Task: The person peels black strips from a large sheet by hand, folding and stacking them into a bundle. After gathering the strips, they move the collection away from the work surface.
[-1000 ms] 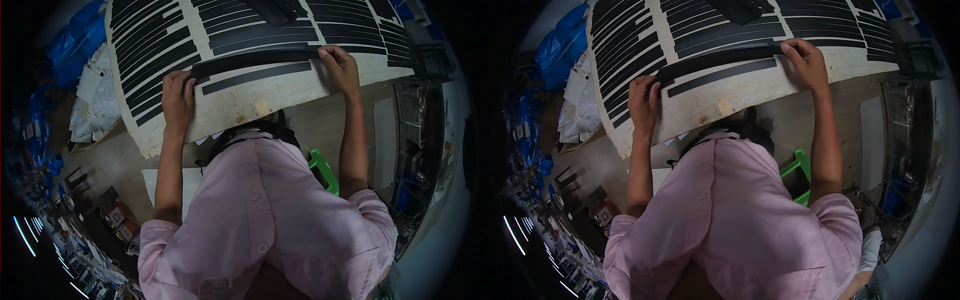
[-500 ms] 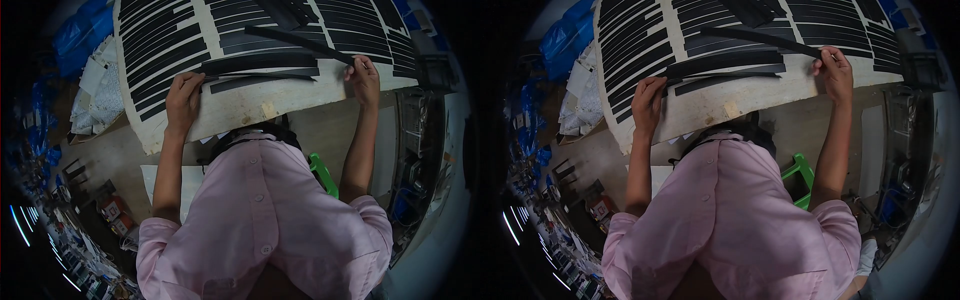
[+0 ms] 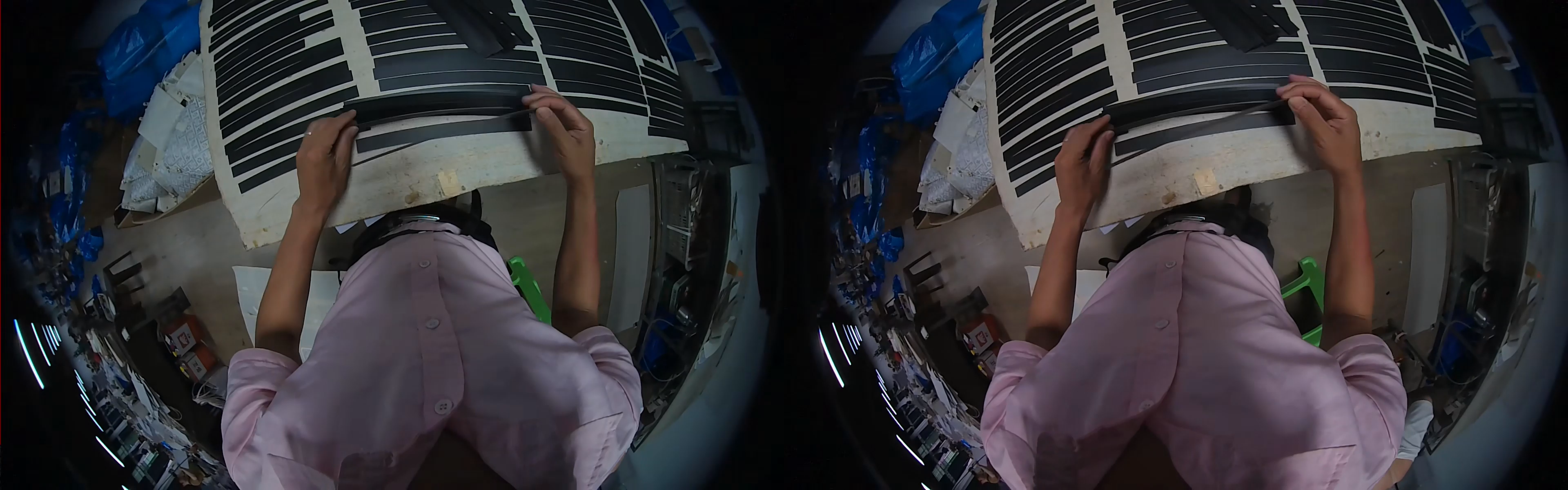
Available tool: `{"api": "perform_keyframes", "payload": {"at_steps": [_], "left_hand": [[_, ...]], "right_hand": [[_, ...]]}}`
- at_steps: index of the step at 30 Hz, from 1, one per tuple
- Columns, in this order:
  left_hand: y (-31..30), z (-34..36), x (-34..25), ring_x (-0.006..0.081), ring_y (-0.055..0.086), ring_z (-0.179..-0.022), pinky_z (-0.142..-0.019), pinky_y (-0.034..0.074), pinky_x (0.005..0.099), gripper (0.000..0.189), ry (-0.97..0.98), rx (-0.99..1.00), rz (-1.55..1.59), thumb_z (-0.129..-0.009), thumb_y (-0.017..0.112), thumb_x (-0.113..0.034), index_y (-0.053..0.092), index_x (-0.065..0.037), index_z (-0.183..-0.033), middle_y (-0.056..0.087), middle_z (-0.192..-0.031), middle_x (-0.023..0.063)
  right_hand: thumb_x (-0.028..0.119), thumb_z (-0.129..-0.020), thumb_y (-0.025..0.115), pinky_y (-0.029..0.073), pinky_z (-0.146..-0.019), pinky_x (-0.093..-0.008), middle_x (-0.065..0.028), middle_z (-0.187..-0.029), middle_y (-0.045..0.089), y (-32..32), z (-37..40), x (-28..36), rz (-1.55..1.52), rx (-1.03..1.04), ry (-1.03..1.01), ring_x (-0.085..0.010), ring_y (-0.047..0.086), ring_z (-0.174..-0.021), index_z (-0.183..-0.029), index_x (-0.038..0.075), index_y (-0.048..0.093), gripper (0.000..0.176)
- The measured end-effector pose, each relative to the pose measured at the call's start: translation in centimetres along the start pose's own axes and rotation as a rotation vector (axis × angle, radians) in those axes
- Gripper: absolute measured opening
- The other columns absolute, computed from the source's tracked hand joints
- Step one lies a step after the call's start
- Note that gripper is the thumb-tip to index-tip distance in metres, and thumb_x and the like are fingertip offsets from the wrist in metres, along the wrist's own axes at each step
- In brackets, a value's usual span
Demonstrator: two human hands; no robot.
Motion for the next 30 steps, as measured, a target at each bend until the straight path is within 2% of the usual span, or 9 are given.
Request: {"api": "perform_keyframes", "payload": {"at_steps": [2,5,7,10,18,22,25,27,30], "left_hand": [[0.0,-0.3,0.3,0.0221,0.06,-0.08,-0.071,0.046,0.0287,0.017,0.021,0.003,-0.016,-0.079,0.062,-0.002,0.065,-0.004,-0.095,0.063,-0.087,0.0118],[0.3,-0.4,0.7,0.0223,0.06,-0.08,-0.071,0.047,0.0291,0.017,0.078,0.015,-0.032,-0.079,0.061,-0.002,0.065,-0.004,-0.095,0.062,-0.09,0.0116],[0.2,-0.5,0.2,0.0222,0.06,-0.08,-0.071,0.047,0.0291,0.017,0.122,0.018,-0.031,-0.079,0.061,-0.002,0.065,-0.004,-0.095,0.062,-0.093,0.0114],[0.5,-0.8,0.9,0.0225,0.059,-0.082,-0.071,0.048,0.0288,0.016,-0.067,0.095,0.028,-0.078,0.061,-0.002,0.064,-0.003,-0.094,0.058,-0.1,0.0109],[0.5,-0.3,0.1,0.0252,0.055,-0.079,-0.069,0.045,0.0334,0.011,0.041,0.118,0.029,-0.075,0.062,0.001,0.061,-0.001,-0.086,0.055,-0.088,0.0108],[-0.5,-0.1,-1.0,0.0192,0.056,-0.078,-0.064,0.046,0.0292,0.01,0.156,0.085,-0.031,-0.079,0.061,-0.003,0.061,-0.003,-0.089,0.057,-0.087,0.008],[-0.9,-0.8,-0.4,0.0134,0.056,-0.076,-0.064,0.046,0.0266,0.009,-0.108,0.178,0.082,-0.082,0.06,-0.005,0.061,-0.003,-0.09,0.058,-0.084,0.005],[-0.9,-1.0,0.8,0.0089,0.055,-0.075,-0.067,0.047,0.0232,0.009,-0.383,0.203,0.398,-0.085,0.058,-0.008,0.061,-0.003,-0.092,0.059,-0.084,0.002],[-1.6,-1.5,1.2,0.008,0.055,-0.074,-0.07,0.048,0.0214,0.013,-0.511,0.179,0.615,-0.085,0.059,-0.007,0.061,-0.002,-0.096,0.06,-0.086,0.0022]], "right_hand": [[0.008,-0.082,0.061,0.043,-0.087,-0.0319,-0.0078,-0.098,0.063,0.3,0.5,1.0,0.557,0.046,-0.254,-0.0221,0.056,-0.101,-0.09,0.003,0.066,0.011],[0.008,-0.079,0.063,0.042,-0.089,-0.0345,-0.0076,-0.098,0.063,0.5,1.4,0.8,0.829,-0.057,-0.313,-0.0246,0.053,-0.107,-0.086,0.005,0.068,0.009],[0.009,-0.078,0.064,0.042,-0.088,-0.0345,-0.0084,-0.097,0.063,0.8,1.6,0.4,0.856,-0.081,-0.331,-0.025,0.053,-0.105,-0.086,0.006,0.068,0.009],[0.009,-0.077,0.065,0.043,-0.086,-0.0343,-0.0095,-0.096,0.062,1.0,1.7,0.1,0.865,-0.141,-0.325,-0.0256,0.054,-0.101,-0.086,0.005,0.067,0.009],[0.009,-0.074,0.068,0.044,-0.084,-0.0354,-0.0118,-0.104,0.058,1.1,1.3,1.1,0.895,-0.094,-0.292,-0.027,0.054,-0.099,-0.093,0.004,0.064,0.02],[0.01,-0.075,0.068,0.046,-0.085,-0.0335,-0.0123,-0.11,0.055,4.3,1.3,2.9,1.1,0.026,-0.56,-0.0265,0.054,-0.103,-0.103,0.005,0.06,0.03],[0.01,-0.075,0.068,0.043,-0.089,-0.0362,-0.0116,-0.102,0.058,6.2,0.3,3.1,1.124,0.122,-0.648,-0.0272,0.054,-0.1,-0.101,0.005,0.059,0.029],[0.01,-0.074,0.068,0.04,-0.091,-0.0379,-0.0109,-0.096,0.059,6.9,-0.6,2.7,1.11,0.195,-0.672,-0.0274,0.055,-0.095,-0.098,0.005,0.059,0.026],[0.009,-0.075,0.066,0.043,-0.086,-0.0374,-0.0092,-0.087,0.059,7.6,-2.0,2.4,1.054,0.272,-0.664,-0.0268,0.057,-0.087,-0.094,0.005,0.059,0.02]]}}
Point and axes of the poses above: each hand's wrist, its own z-axis away from the middle knuckle, its own y-axis out of the palm, x = y × z, the point moved 7 cm from there along -z, towards the middle knuckle
